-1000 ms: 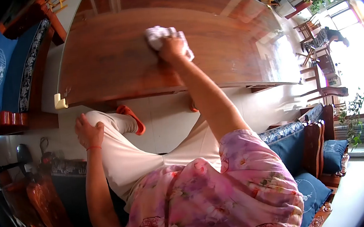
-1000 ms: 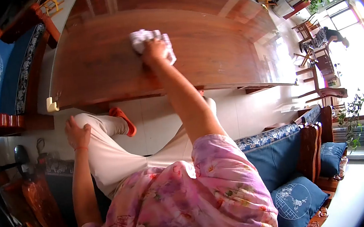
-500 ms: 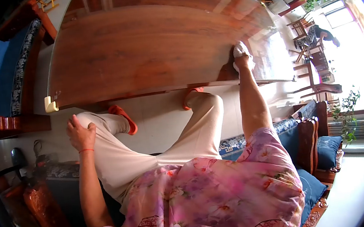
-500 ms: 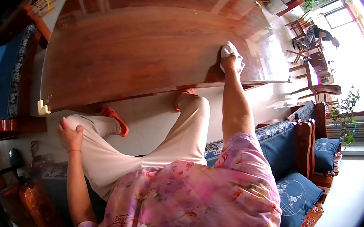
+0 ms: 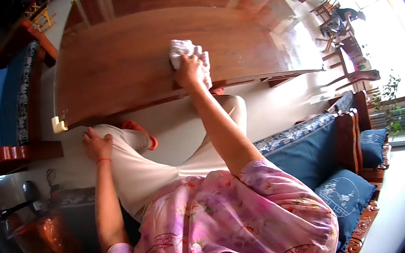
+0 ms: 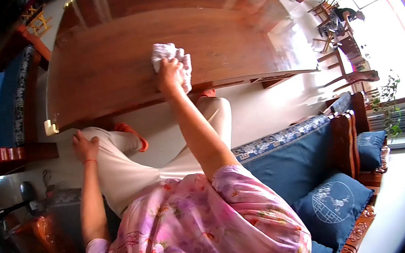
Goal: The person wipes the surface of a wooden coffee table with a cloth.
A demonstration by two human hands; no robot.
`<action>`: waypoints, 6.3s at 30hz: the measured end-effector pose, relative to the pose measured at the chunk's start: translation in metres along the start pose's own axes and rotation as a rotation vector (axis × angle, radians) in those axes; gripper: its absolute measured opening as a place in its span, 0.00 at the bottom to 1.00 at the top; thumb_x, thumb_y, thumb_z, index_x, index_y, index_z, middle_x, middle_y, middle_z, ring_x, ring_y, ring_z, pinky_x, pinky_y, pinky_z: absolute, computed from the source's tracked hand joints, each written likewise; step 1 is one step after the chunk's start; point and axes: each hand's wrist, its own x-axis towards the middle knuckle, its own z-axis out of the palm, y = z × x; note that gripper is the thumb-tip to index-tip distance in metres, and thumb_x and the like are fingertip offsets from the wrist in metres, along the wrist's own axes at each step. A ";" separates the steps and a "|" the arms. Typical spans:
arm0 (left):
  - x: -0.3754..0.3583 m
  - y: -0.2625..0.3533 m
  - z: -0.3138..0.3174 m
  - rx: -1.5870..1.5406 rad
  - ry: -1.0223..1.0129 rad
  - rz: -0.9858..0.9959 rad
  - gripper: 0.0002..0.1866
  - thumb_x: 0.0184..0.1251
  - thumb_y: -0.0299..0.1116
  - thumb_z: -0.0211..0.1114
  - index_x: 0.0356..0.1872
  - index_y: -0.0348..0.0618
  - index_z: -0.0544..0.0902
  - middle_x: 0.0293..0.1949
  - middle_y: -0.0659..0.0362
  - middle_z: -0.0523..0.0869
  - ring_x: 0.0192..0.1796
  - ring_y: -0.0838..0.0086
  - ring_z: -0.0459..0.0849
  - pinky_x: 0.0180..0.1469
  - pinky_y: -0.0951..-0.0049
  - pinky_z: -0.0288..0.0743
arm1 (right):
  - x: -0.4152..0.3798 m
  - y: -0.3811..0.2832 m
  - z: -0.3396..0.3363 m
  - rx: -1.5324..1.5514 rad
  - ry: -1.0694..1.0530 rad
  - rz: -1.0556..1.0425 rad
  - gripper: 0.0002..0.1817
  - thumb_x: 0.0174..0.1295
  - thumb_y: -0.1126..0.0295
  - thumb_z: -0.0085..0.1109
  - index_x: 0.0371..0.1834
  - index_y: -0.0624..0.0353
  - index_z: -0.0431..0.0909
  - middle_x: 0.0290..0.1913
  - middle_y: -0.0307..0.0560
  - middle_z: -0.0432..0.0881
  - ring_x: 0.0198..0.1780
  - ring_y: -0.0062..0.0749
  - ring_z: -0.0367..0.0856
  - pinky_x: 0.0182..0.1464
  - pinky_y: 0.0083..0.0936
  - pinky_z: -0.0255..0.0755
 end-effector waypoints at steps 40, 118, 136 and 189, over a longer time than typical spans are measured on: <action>0.093 0.092 -0.020 -0.416 0.386 0.784 0.24 0.41 0.31 0.68 0.46 0.49 0.81 0.50 0.56 0.75 0.57 0.58 0.71 0.59 0.60 0.70 | -0.097 0.203 0.039 -0.049 0.168 0.412 0.33 0.54 0.49 0.60 0.64 0.46 0.68 0.66 0.50 0.66 0.63 0.50 0.68 0.58 0.46 0.68; 0.194 0.007 -0.029 -0.076 0.156 0.405 0.25 0.46 0.36 0.65 0.52 0.51 0.79 0.49 0.50 0.81 0.52 0.53 0.78 0.57 0.59 0.72 | -0.057 0.210 0.037 0.023 -0.043 0.439 0.26 0.56 0.46 0.50 0.52 0.47 0.79 0.53 0.52 0.79 0.54 0.51 0.77 0.54 0.44 0.71; -0.035 0.286 -0.029 -0.361 0.207 1.145 0.21 0.39 0.26 0.64 0.42 0.43 0.80 0.43 0.58 0.79 0.51 0.61 0.74 0.55 0.65 0.71 | -0.071 0.192 0.012 0.140 -0.058 0.407 0.27 0.56 0.50 0.55 0.55 0.53 0.76 0.57 0.53 0.74 0.59 0.50 0.72 0.57 0.46 0.69; -0.041 -0.044 -0.023 -0.167 0.151 0.023 0.33 0.47 0.38 0.67 0.59 0.46 0.70 0.64 0.46 0.65 0.65 0.41 0.63 0.57 0.45 0.66 | -0.073 -0.168 0.035 0.502 0.157 -0.634 0.40 0.48 0.56 0.68 0.66 0.53 0.63 0.70 0.59 0.56 0.71 0.53 0.53 0.68 0.58 0.46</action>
